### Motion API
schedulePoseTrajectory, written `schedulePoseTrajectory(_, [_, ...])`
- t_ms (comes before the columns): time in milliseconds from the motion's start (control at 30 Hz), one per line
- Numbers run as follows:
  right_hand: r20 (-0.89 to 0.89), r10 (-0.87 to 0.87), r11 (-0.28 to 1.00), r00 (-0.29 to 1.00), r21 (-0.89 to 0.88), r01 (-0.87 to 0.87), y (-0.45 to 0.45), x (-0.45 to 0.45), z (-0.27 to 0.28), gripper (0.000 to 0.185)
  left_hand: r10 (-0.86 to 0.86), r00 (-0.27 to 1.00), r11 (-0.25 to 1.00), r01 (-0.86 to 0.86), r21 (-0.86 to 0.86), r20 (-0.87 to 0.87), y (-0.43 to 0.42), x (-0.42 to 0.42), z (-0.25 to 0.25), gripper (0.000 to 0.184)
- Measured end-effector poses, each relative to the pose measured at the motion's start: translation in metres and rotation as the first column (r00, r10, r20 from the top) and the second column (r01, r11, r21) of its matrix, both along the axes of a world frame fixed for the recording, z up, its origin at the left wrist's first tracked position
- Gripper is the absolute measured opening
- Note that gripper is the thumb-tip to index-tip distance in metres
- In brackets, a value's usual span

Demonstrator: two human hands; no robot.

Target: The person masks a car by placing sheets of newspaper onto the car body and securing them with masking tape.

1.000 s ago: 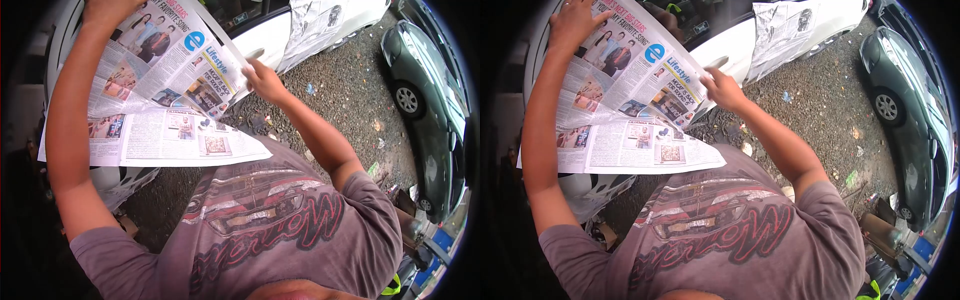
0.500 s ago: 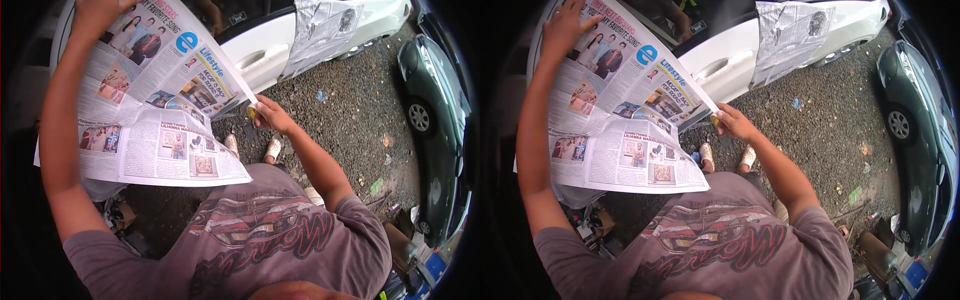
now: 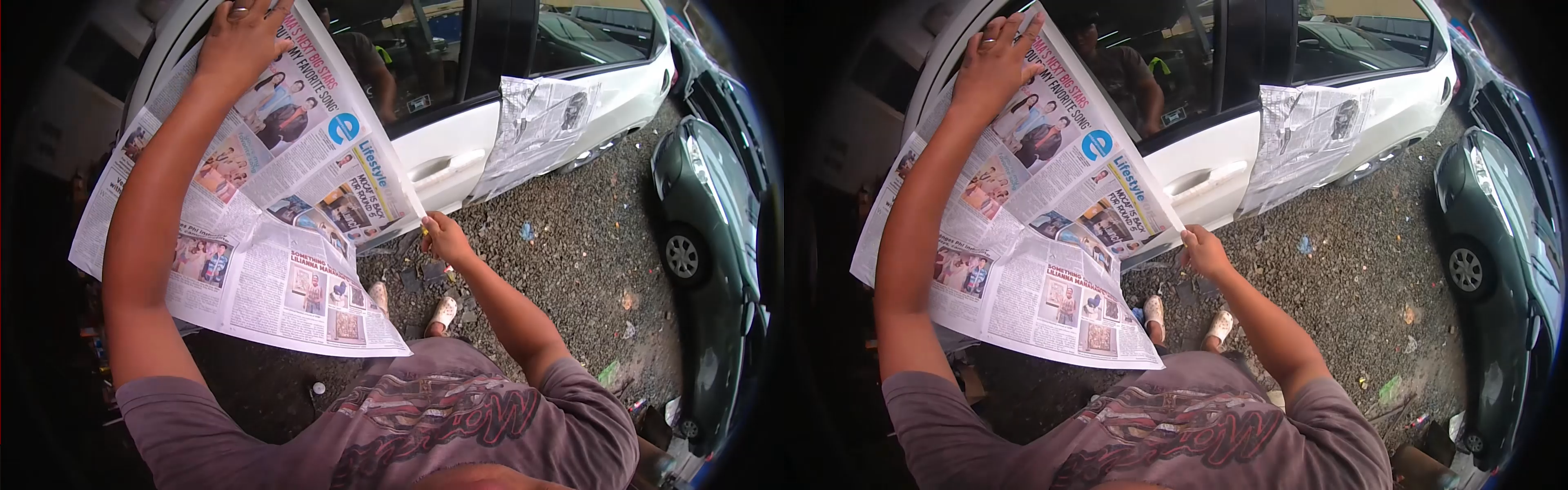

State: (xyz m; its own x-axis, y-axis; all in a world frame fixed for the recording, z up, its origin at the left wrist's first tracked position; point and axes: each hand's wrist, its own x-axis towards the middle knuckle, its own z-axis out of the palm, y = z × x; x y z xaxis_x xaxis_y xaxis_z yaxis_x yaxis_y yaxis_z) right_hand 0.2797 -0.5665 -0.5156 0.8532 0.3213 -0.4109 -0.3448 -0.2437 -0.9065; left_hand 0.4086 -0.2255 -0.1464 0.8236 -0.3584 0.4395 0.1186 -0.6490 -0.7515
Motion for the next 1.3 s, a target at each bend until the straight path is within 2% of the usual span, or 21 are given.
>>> schedulePoseTrajectory(67, [0.007, 0.007, 1.0, 1.0, 0.026, -0.008, 0.0, -0.001, 0.001, 0.042, -0.205, 0.979, 0.978, 0.203, -0.055, -0.021, 0.014, 0.008, -0.014, 0.086])
schedulePoseTrajectory(200, [-0.02, -0.006, 0.999, 1.0, 0.043, 0.007, 0.004, -0.002, -0.007, 0.042, -0.314, 0.942, 0.948, 0.317, 0.01, -0.117, -0.007, -0.012, -0.023, 0.075])
schedulePoseTrajectory(267, [-0.007, -0.01, 0.999, 1.0, 0.046, 0.01, 0.006, 0.0, -0.001, 0.043, -0.374, 0.902, 0.925, 0.345, -0.162, -0.214, -0.005, -0.013, -0.041, 0.074])
schedulePoseTrajectory(300, [-0.02, -0.003, 0.999, 1.0, 0.045, 0.004, 0.006, 0.001, 0.0, 0.042, -0.243, 0.96, 0.947, 0.266, 0.178, -0.142, -0.004, -0.016, -0.052, 0.079])
schedulePoseTrajectory(333, [-0.03, -0.004, 0.999, 1.0, 0.04, 0.005, 0.008, 0.001, 0.0, 0.042, -0.244, 0.958, 0.948, 0.269, 0.17, -0.15, -0.004, -0.018, -0.065, 0.079])
schedulePoseTrajectory(400, [-0.012, -0.021, 0.999, 1.0, 0.047, 0.021, 0.01, 0.001, 0.002, 0.041, -0.236, 0.946, 0.968, 0.248, 0.028, -0.224, -0.008, -0.026, -0.091, 0.086])
schedulePoseTrajectory(433, [-0.002, -0.05, 0.997, 0.999, 0.053, 0.05, 0.013, 0.0, 0.002, 0.041, -0.476, 0.855, 0.879, 0.457, -0.136, -0.208, -0.001, -0.023, -0.102, 0.09])
schedulePoseTrajectory(467, [-0.006, -0.052, 0.997, 0.999, 0.049, 0.052, 0.014, 0.001, 0.002, 0.041, -0.479, 0.852, 0.878, 0.458, -0.14, -0.21, 0.003, -0.021, -0.115, 0.09])
schedulePoseTrajectory(533, [-0.001, -0.053, 0.998, 0.999, 0.015, 0.053, 0.016, 0.003, 0.0, 0.04, -0.596, 0.773, 0.803, 0.574, -0.16, -0.216, 0.003, -0.027, -0.126, 0.091])
schedulePoseTrajectory(567, [-0.002, -0.054, 0.998, 0.999, 0.015, 0.054, 0.016, 0.003, 0.001, 0.04, -0.569, 0.788, 0.82, 0.566, -0.089, -0.233, 0.004, -0.027, -0.127, 0.1])
schedulePoseTrajectory(600, [0.0, -0.052, 0.999, 0.999, 0.005, 0.052, 0.017, 0.003, 0.001, 0.04, -0.569, 0.788, 0.82, 0.566, -0.089, -0.233, 0.006, -0.029, -0.128, 0.1])
schedulePoseTrajectory(667, [0.005, -0.051, 0.999, 0.999, -0.005, 0.051, 0.019, 0.003, 0.001, 0.04, -0.499, 0.825, 0.859, 0.511, -0.026, -0.264, 0.01, -0.03, -0.131, 0.115])
schedulePoseTrajectory(700, [0.009, -0.057, 0.998, 0.998, -0.03, 0.057, 0.02, 0.004, 0.002, 0.04, -0.497, 0.828, 0.86, 0.51, -0.021, -0.261, 0.012, -0.029, -0.131, 0.115])
schedulePoseTrajectory(767, [0.008, -0.062, 0.997, 0.998, -0.054, 0.062, 0.022, 0.005, 0.002, 0.04, -0.496, 0.821, 0.856, 0.517, -0.001, -0.283, 0.015, -0.027, -0.132, 0.128])
schedulePoseTrajectory(1000, [0.003, -0.087, 0.994, 0.996, -0.064, 0.087, 0.034, 0.004, -0.001, 0.04, -0.371, 0.862, 0.915, 0.403, 0.023, -0.344, 0.007, -0.03, -0.132, 0.133])
schedulePoseTrajectory(1067, [-0.003, -0.096, 0.993, 0.995, -0.067, 0.095, 0.036, 0.004, -0.002, 0.041, -0.35, 0.85, 0.929, 0.37, -0.027, -0.394, 0.006, -0.028, -0.132, 0.132])
schedulePoseTrajectory(1300, [0.018, -0.097, 0.993, 0.995, -0.058, 0.098, 0.033, 0.0, 0.0, 0.039, -0.265, 0.857, 0.961, 0.274, -0.043, -0.442, 0.0, -0.029, -0.134, 0.13])
